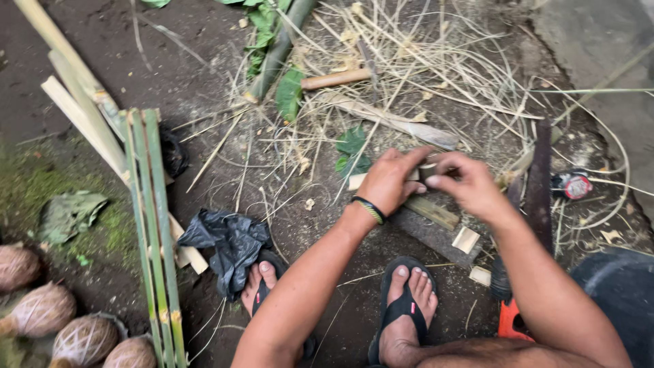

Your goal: The person fits small bamboo slats together to form a structure and taps them with a hammer on a wooden block.

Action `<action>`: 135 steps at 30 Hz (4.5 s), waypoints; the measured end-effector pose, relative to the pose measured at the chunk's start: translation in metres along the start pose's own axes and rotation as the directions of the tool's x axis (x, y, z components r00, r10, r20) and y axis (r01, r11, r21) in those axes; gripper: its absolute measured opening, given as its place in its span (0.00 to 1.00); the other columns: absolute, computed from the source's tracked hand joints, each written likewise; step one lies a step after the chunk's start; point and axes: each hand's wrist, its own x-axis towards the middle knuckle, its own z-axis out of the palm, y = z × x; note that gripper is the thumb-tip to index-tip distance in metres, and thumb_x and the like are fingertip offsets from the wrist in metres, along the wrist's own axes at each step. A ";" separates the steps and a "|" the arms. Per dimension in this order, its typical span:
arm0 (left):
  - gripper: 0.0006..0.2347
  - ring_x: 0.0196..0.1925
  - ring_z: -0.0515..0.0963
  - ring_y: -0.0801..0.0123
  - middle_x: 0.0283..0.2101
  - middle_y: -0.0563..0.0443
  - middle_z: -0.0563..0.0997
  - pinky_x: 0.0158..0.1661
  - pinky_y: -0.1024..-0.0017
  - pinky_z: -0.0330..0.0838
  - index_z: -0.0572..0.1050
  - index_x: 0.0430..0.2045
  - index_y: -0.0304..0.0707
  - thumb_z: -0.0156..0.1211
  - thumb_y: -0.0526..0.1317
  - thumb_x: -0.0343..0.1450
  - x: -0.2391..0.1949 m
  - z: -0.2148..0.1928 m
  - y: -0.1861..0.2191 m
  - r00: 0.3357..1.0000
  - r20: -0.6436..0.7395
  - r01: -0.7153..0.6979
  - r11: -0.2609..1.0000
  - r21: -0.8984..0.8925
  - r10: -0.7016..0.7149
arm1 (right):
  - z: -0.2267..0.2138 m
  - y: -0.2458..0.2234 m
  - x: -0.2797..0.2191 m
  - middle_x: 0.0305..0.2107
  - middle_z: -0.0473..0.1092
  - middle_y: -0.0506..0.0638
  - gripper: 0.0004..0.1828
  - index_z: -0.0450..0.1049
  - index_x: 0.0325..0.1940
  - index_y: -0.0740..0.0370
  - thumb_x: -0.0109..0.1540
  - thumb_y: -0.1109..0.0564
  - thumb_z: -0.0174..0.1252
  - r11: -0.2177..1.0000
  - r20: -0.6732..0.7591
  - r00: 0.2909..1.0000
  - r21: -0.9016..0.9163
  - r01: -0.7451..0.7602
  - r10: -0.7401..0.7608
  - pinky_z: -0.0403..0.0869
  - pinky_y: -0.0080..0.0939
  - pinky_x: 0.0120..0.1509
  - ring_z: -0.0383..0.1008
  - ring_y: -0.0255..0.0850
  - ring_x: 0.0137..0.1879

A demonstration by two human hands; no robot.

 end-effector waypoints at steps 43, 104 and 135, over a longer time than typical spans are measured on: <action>0.11 0.54 0.66 0.48 0.50 0.40 0.69 0.52 0.54 0.59 0.82 0.33 0.39 0.68 0.46 0.65 -0.190 -0.303 -0.253 0.834 -0.496 0.550 0.443 0.708 -0.243 | -0.036 0.083 -0.069 0.42 0.74 0.51 0.11 0.70 0.55 0.68 0.78 0.56 0.62 0.972 -0.424 0.895 -0.117 -0.203 0.136 0.69 0.30 0.54 0.71 0.31 0.45; 0.13 0.51 0.73 0.52 0.51 0.44 0.72 0.48 0.57 0.64 0.82 0.40 0.50 0.71 0.39 0.62 -0.130 -0.249 -0.262 0.909 -0.379 0.332 0.848 0.412 -0.172 | 0.084 -0.030 -0.093 0.40 0.75 0.52 0.12 0.78 0.50 0.69 0.62 0.66 0.63 0.947 -0.217 0.963 -0.244 -0.211 0.158 0.73 0.29 0.45 0.75 0.29 0.40; 0.09 0.53 0.76 0.60 0.52 0.51 0.73 0.46 0.64 0.75 0.84 0.31 0.50 0.59 0.32 0.65 -0.122 -0.281 -0.275 0.982 -0.024 0.156 0.741 0.653 -0.186 | 0.088 -0.044 -0.101 0.43 0.75 0.51 0.12 0.78 0.49 0.68 0.61 0.65 0.63 0.932 -0.205 0.963 -0.279 -0.231 0.177 0.70 0.29 0.41 0.73 0.29 0.41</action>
